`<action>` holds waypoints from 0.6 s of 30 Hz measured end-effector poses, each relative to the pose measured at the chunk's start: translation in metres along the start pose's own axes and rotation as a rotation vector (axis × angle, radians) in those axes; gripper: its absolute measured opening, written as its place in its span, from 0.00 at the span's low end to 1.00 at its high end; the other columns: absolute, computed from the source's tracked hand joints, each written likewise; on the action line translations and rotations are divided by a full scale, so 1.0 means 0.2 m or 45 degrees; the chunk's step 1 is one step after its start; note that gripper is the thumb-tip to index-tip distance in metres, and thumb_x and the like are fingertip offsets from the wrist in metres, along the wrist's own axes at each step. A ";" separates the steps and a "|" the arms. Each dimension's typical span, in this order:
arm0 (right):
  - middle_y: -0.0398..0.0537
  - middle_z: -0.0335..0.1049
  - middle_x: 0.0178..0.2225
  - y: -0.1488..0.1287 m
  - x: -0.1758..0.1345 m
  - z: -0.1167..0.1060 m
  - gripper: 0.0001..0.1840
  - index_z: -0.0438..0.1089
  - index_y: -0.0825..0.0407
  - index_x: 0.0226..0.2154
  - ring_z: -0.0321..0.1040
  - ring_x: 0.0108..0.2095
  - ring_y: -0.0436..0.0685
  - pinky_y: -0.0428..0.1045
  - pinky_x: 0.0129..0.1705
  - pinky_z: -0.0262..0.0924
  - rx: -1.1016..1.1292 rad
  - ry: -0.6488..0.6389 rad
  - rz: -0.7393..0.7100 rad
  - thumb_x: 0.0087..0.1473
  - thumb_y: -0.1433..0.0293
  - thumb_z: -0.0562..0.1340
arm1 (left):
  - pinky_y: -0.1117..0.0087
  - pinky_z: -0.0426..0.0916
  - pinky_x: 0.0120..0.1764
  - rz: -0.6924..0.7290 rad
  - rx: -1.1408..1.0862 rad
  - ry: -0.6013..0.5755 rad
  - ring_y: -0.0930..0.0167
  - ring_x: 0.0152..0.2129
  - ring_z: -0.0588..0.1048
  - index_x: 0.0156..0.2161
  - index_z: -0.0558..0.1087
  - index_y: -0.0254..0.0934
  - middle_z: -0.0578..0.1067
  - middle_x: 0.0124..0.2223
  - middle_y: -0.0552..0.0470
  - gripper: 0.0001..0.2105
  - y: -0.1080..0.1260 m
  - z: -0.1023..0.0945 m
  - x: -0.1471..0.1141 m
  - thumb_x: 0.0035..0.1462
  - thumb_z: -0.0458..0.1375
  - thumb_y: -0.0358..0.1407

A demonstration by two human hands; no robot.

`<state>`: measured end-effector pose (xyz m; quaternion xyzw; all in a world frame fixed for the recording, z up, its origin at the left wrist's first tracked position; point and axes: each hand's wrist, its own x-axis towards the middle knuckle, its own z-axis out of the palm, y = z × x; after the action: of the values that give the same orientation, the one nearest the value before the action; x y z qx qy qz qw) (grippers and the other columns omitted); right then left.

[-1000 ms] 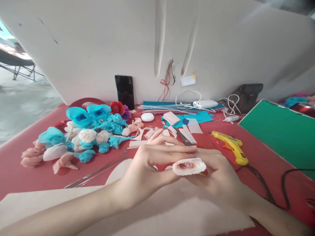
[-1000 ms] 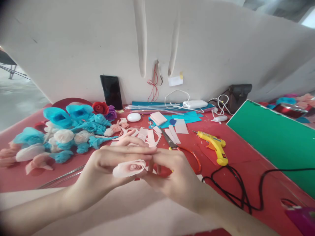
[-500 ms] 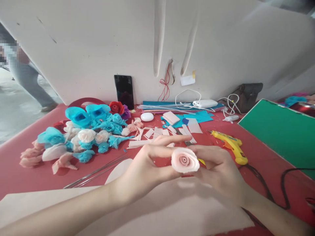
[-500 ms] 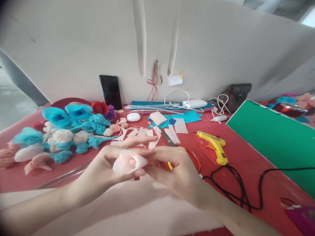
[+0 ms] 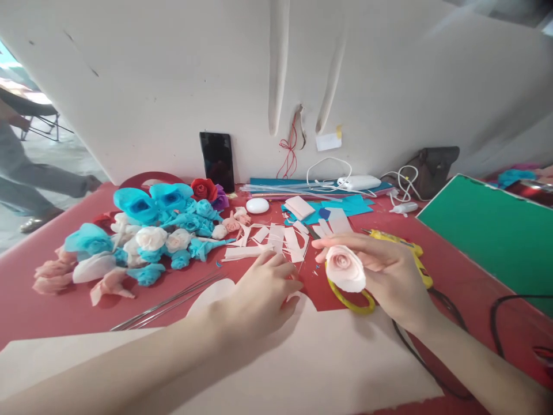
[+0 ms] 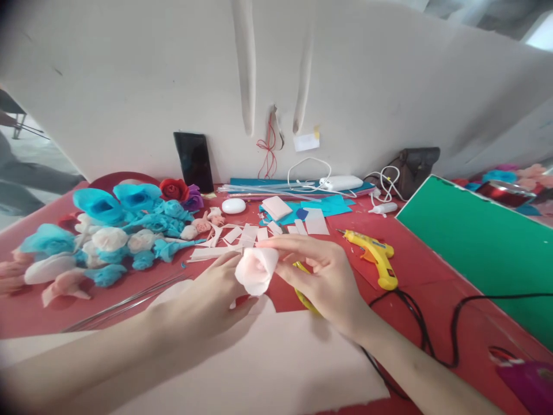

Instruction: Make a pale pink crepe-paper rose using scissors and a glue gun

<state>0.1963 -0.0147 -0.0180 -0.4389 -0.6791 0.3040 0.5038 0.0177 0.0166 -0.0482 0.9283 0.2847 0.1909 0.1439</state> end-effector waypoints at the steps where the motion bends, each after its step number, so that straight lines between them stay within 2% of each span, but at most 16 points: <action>1: 0.42 0.73 0.37 0.00 0.00 0.00 0.11 0.73 0.45 0.36 0.70 0.37 0.52 0.46 0.36 0.67 0.019 -0.006 -0.013 0.48 0.74 0.62 | 0.59 0.63 0.40 0.004 0.017 -0.002 0.65 0.34 0.68 0.29 0.71 0.36 0.73 0.32 0.49 0.06 0.01 0.00 0.00 0.52 0.52 0.28; 4: 0.42 0.72 0.39 0.00 0.00 0.00 0.12 0.72 0.45 0.37 0.70 0.38 0.52 0.47 0.37 0.67 0.052 -0.037 -0.032 0.49 0.74 0.60 | 0.60 0.62 0.39 0.028 0.049 -0.009 0.64 0.35 0.68 0.26 0.70 0.36 0.72 0.31 0.49 0.07 0.02 0.01 -0.01 0.50 0.51 0.26; 7: 0.43 0.73 0.37 -0.02 -0.01 0.00 0.11 0.71 0.48 0.37 0.70 0.37 0.52 0.45 0.38 0.67 0.007 -0.042 -0.010 0.50 0.75 0.60 | 0.58 0.60 0.42 0.055 0.062 -0.015 0.64 0.35 0.67 0.23 0.68 0.37 0.72 0.28 0.50 0.07 0.01 0.03 -0.02 0.50 0.53 0.29; 13: 0.43 0.73 0.36 -0.04 -0.01 0.00 0.06 0.72 0.50 0.27 0.70 0.37 0.51 0.41 0.36 0.66 -0.158 -0.003 -0.053 0.49 0.76 0.60 | 0.58 0.52 0.51 0.068 0.037 -0.040 0.71 0.29 0.68 0.25 0.67 0.36 0.72 0.28 0.55 0.07 0.00 0.05 -0.02 0.52 0.52 0.29; 18: 0.42 0.71 0.26 -0.03 -0.03 0.01 0.03 0.70 0.52 0.31 0.67 0.24 0.46 0.41 0.27 0.62 -0.078 -0.002 0.030 0.50 0.71 0.61 | 0.56 0.47 0.54 0.060 0.002 -0.048 0.70 0.31 0.69 0.28 0.70 0.38 0.73 0.28 0.55 0.08 0.01 0.05 -0.02 0.53 0.51 0.27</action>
<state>0.1942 -0.0217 -0.0158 -0.4620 -0.6833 0.2894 0.4857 0.0199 0.0102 -0.0582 0.9383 0.2601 0.1766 0.1440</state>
